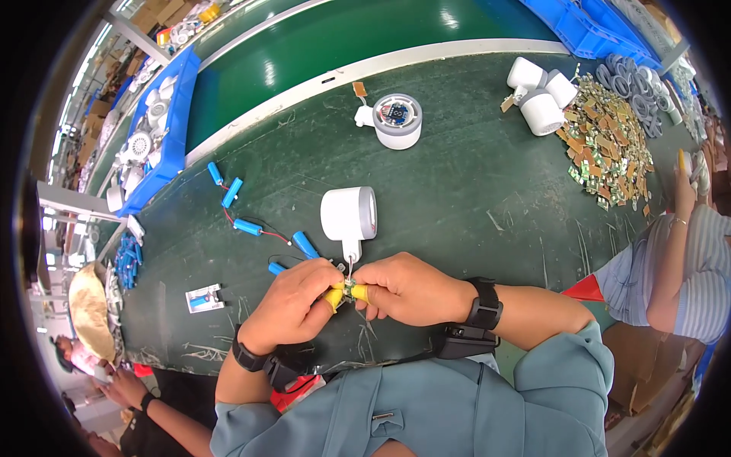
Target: The person places a battery into a white plastic housing, connects a circuit board to the internal wiring, and presses the board into the housing. They then set the assembled unit aside on the green workbench and reach for another battery.
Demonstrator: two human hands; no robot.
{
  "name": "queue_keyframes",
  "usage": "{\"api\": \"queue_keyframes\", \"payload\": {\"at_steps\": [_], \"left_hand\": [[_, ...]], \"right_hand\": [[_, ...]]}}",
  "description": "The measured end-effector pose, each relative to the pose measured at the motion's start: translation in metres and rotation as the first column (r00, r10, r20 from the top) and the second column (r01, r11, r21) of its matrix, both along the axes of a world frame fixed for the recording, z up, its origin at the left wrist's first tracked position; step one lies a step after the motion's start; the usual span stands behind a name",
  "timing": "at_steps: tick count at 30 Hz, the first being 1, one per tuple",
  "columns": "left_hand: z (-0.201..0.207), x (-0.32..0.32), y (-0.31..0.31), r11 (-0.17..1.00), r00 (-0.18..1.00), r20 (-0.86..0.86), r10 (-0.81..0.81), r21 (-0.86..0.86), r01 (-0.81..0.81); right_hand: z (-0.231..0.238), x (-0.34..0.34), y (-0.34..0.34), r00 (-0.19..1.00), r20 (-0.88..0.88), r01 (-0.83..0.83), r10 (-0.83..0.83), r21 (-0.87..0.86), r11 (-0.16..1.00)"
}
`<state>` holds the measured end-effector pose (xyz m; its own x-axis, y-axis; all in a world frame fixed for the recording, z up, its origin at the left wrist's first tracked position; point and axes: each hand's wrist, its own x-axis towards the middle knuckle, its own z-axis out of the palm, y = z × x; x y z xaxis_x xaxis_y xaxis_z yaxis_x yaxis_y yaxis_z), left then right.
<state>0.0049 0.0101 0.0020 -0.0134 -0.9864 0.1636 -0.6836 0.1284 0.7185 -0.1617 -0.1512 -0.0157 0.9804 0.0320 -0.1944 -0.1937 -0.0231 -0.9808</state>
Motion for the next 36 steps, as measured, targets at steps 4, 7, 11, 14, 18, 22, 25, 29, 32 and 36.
{"api": "queue_keyframes", "payload": {"at_steps": [4,7,11,14,18,22,25,29,32,36], "left_hand": [[0.001,0.001,0.003,1.0,1.0,-0.016,0.013,-0.028,-0.014],[-0.001,0.003,0.003,1.0,1.0,-0.009,-0.013,-0.029,0.012],[0.001,0.004,0.004,0.998,0.991,-0.129,0.027,0.051,-0.021],[0.002,0.004,0.006,0.995,0.991,-0.119,0.056,0.087,-0.046],[0.009,0.004,0.008,0.991,0.993,-0.114,0.031,0.13,-0.016],[0.017,0.0,0.011,0.989,0.967,-0.255,0.023,0.144,0.015],[0.016,0.003,0.022,0.992,0.851,-0.514,0.105,0.112,-0.055],[0.034,0.011,0.035,0.945,0.585,-0.778,0.231,0.037,-0.324],[0.049,0.04,0.071,0.796,0.56,-0.728,0.396,-0.032,-0.605],[0.087,0.083,0.129,0.732,0.601,-0.565,0.565,0.006,-0.682]], "right_hand": [[0.001,0.002,-0.002,0.998,0.0,-0.062,0.062,-0.005,0.998],[0.003,-0.001,-0.008,0.993,0.035,-0.115,0.116,-0.047,0.992],[-0.003,-0.004,-0.014,0.986,0.139,-0.079,0.093,-0.102,0.992],[-0.003,-0.002,-0.018,0.983,0.145,-0.101,0.113,-0.085,0.991],[0.002,-0.007,-0.031,0.979,0.139,-0.136,0.149,-0.102,0.985],[0.0,-0.009,-0.036,0.982,0.103,-0.145,0.158,-0.122,0.982],[-0.004,-0.007,-0.035,0.974,0.115,-0.177,0.196,-0.161,0.971],[-0.003,-0.008,-0.036,0.954,0.139,-0.228,0.264,-0.229,0.946],[-0.002,-0.009,-0.035,0.961,0.142,-0.204,0.238,-0.218,0.954],[-0.002,-0.005,-0.033,0.964,0.115,-0.209,0.239,-0.225,0.952]]}}
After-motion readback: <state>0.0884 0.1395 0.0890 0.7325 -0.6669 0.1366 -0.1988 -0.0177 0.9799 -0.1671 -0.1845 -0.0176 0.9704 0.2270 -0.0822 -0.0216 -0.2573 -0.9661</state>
